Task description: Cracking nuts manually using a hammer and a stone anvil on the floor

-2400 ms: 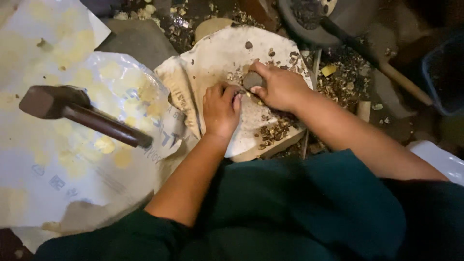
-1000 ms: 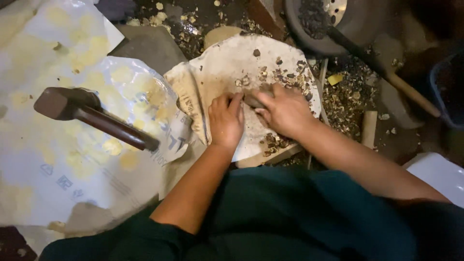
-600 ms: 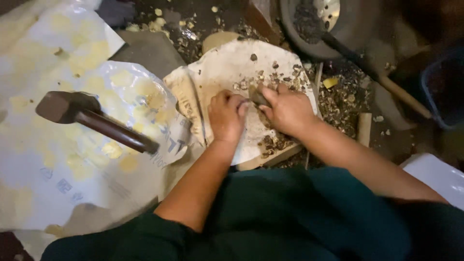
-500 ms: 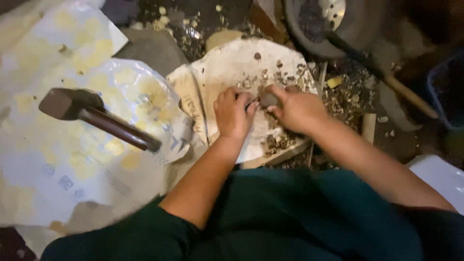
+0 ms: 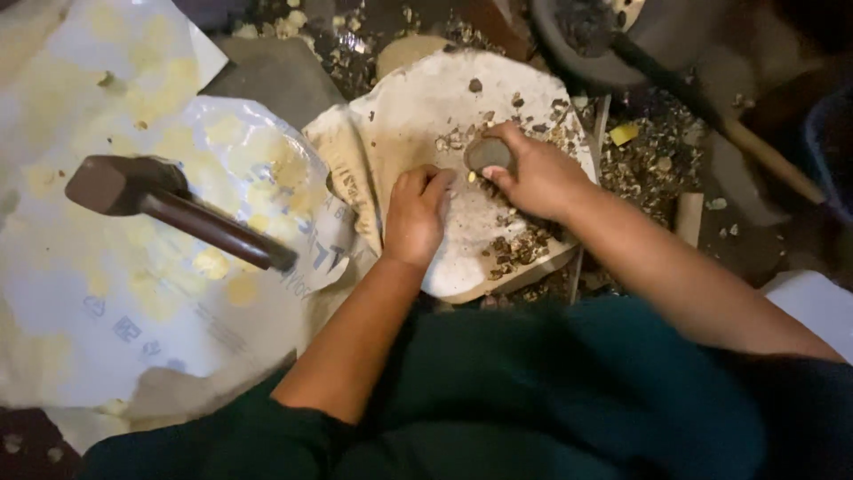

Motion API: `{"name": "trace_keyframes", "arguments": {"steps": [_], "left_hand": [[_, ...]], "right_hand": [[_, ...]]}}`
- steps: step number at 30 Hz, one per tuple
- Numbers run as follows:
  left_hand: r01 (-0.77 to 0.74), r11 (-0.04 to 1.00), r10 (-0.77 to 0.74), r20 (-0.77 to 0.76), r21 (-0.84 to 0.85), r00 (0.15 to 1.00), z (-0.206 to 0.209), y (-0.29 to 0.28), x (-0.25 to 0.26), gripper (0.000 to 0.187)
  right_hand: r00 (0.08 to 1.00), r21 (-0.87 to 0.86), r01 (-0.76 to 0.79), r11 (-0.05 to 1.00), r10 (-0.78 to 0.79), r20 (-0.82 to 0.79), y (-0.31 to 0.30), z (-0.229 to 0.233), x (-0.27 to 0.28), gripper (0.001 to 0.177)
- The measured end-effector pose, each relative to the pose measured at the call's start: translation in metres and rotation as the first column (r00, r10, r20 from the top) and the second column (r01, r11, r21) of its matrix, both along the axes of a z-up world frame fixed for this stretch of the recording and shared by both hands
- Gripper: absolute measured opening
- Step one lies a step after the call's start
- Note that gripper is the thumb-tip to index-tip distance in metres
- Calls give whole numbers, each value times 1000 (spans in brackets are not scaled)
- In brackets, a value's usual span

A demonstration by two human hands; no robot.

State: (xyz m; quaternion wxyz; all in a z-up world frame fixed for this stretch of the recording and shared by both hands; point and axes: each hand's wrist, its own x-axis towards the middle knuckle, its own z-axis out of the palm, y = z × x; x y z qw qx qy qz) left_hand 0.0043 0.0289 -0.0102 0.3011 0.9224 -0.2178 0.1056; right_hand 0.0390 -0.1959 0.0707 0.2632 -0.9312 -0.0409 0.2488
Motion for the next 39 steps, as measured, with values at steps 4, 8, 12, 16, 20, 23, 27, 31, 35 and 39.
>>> {"name": "trace_keyframes", "arguments": {"steps": [4,8,12,16,20,23,27,31,35,39], "left_hand": [[-27,993,14,-111,-115,994,16,-2,-4,21],[-93,987,85,-65,-132,994,-11,-13,14,13],[-167,984,173,-128,57,977,-5,-32,17,20],[-190,976,197,-62,103,978,8,-22,1,36],[-148,986,149,-6,74,989,-5,-2,-9,27],[-67,997,69,-57,27,996,-8,-1,-3,21],[-55,985,42,-84,-162,996,2,3,-2,25],[-101,977,80,-118,-188,990,9,0,-1,22],[-163,971,136,-161,-172,978,13,-5,0,14],[-177,982,163,-170,-70,972,3,-19,16,16]], "right_hand": [[964,-263,-185,947,227,137,10,-3,-5,46],[942,-363,-225,904,297,156,12,4,-14,51],[994,-325,-104,940,113,8,2,18,-14,54],[969,-194,-103,976,143,201,15,12,-12,53],[927,-230,-203,952,263,269,17,0,-13,50],[995,-37,-8,999,11,94,14,20,-5,51],[994,21,103,995,-102,-24,4,-4,5,51],[989,45,143,989,-141,-39,10,1,7,47],[996,-154,-68,986,75,44,25,19,-3,45],[956,-282,-173,944,229,182,15,6,-19,48]]}}
